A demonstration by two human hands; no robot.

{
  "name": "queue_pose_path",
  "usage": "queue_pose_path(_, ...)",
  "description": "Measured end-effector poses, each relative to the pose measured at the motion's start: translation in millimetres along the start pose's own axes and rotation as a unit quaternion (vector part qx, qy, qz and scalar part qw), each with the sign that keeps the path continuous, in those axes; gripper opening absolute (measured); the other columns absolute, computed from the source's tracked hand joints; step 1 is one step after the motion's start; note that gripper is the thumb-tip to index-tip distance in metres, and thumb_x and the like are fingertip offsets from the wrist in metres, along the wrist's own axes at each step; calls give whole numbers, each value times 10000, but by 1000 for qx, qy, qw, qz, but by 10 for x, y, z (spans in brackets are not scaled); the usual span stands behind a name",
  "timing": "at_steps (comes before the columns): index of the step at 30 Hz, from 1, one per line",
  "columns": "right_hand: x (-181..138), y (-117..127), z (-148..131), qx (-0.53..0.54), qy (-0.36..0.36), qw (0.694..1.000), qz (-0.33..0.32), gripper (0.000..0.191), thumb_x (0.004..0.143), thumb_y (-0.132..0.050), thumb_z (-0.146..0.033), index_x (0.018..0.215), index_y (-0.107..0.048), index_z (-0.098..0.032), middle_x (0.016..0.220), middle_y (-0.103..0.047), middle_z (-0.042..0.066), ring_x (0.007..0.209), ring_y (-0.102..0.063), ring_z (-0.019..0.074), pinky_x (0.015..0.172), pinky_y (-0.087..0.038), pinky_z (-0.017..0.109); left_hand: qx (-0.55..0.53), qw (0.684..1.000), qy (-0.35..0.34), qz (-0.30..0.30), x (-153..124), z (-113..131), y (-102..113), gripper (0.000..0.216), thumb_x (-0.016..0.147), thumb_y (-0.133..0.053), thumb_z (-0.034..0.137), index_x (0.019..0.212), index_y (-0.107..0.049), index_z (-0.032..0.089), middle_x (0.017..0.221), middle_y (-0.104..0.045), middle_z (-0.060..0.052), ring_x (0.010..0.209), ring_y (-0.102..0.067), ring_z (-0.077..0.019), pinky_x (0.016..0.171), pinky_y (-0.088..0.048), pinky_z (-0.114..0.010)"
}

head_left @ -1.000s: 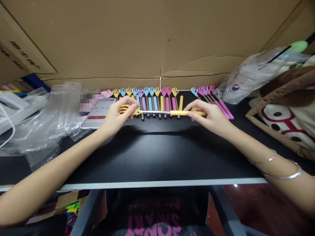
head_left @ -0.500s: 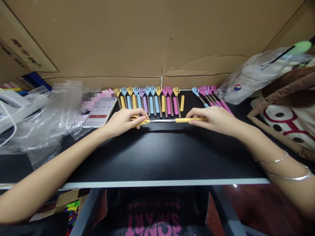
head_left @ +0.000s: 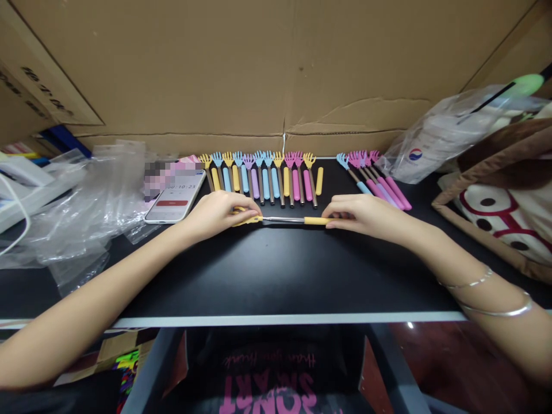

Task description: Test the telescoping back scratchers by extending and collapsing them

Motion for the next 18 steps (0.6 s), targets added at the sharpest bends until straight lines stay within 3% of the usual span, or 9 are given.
queue_pose_path(18, -8, -13, -32, -53, -13, 999, -1, 215, 910, -532, -402, 908, -655, -226, 763, -645, 11, 619, -551, 108, 545, -321, 223, 101, 994, -46, 16, -38, 73, -38, 278, 941, -513, 465, 913, -737, 303, 921, -697, 18, 794, -626, -135, 569, -313, -214)
Point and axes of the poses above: each hand's wrist, its own x-axis towards the middle knuckle, its own y-axis out of the back of the hand, z = x × y, the point moved 5 cm from there along x, towards the middle knuckle
